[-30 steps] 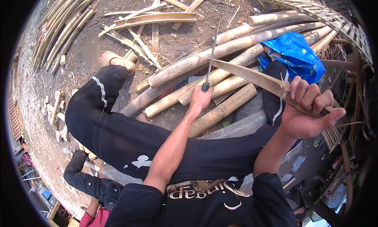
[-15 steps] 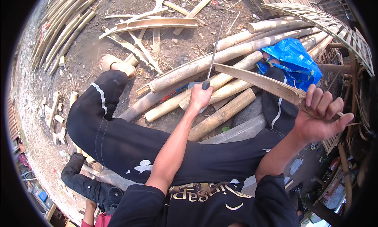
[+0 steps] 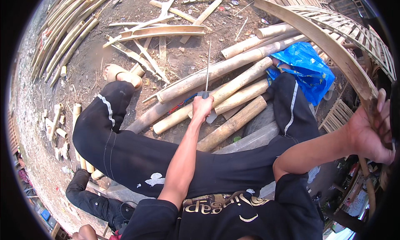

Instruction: The person uses a machete to shave and cut strips from a bamboo stalk while sitting outdoors among a large pile of bamboo.

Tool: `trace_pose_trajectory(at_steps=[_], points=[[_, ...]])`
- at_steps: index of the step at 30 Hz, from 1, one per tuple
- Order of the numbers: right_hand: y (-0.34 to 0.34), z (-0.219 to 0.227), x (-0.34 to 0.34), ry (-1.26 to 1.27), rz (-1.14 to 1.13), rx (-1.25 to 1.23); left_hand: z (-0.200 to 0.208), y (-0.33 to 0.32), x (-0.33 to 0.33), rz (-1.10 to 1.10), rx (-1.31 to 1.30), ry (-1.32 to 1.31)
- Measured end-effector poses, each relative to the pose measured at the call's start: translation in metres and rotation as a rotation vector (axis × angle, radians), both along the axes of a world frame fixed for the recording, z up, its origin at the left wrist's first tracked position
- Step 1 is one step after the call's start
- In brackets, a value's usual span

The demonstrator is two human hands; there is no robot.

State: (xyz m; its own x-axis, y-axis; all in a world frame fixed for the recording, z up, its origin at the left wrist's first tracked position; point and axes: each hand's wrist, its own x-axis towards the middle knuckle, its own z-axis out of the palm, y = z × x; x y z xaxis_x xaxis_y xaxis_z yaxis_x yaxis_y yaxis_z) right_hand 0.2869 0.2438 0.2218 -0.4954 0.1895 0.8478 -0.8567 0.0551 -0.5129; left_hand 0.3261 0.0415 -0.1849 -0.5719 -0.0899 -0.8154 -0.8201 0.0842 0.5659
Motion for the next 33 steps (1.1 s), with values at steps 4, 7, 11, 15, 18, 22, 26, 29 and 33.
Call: trace_pose_trajectory(at_steps=[4,7,11,15,18,22,26,29,33], points=[[-0.037,-0.155,-0.062,-0.373,0.023,0.099,0.035,-0.033,-0.026,0.221,0.113,0.084],[-0.066,-0.245,-0.104,-0.450,0.279,0.030,0.070,-0.075,-0.043,0.291,0.248,0.154],[-0.078,-0.258,-0.140,-0.497,0.325,-0.040,0.111,-0.111,-0.054,0.211,0.133,0.306],[-0.089,-0.237,-0.164,-0.707,0.210,0.169,0.146,-0.113,-0.056,0.232,0.165,0.377],[-0.101,-0.249,-0.176,-0.739,-0.149,0.316,0.176,-0.111,-0.055,0.162,0.129,0.449],[-0.101,-0.275,-0.182,-0.821,-0.270,0.430,0.206,-0.105,-0.052,0.083,0.105,0.538],[-0.102,-0.276,-0.176,-0.828,-0.126,0.251,0.220,-0.084,-0.053,-0.010,0.110,0.555],[-0.106,-0.270,-0.171,-0.775,-0.154,0.247,0.227,-0.070,-0.053,-0.063,0.133,0.528],[-0.108,-0.271,-0.170,-0.764,-0.167,0.298,0.234,-0.059,-0.054,-0.103,0.154,0.503]])
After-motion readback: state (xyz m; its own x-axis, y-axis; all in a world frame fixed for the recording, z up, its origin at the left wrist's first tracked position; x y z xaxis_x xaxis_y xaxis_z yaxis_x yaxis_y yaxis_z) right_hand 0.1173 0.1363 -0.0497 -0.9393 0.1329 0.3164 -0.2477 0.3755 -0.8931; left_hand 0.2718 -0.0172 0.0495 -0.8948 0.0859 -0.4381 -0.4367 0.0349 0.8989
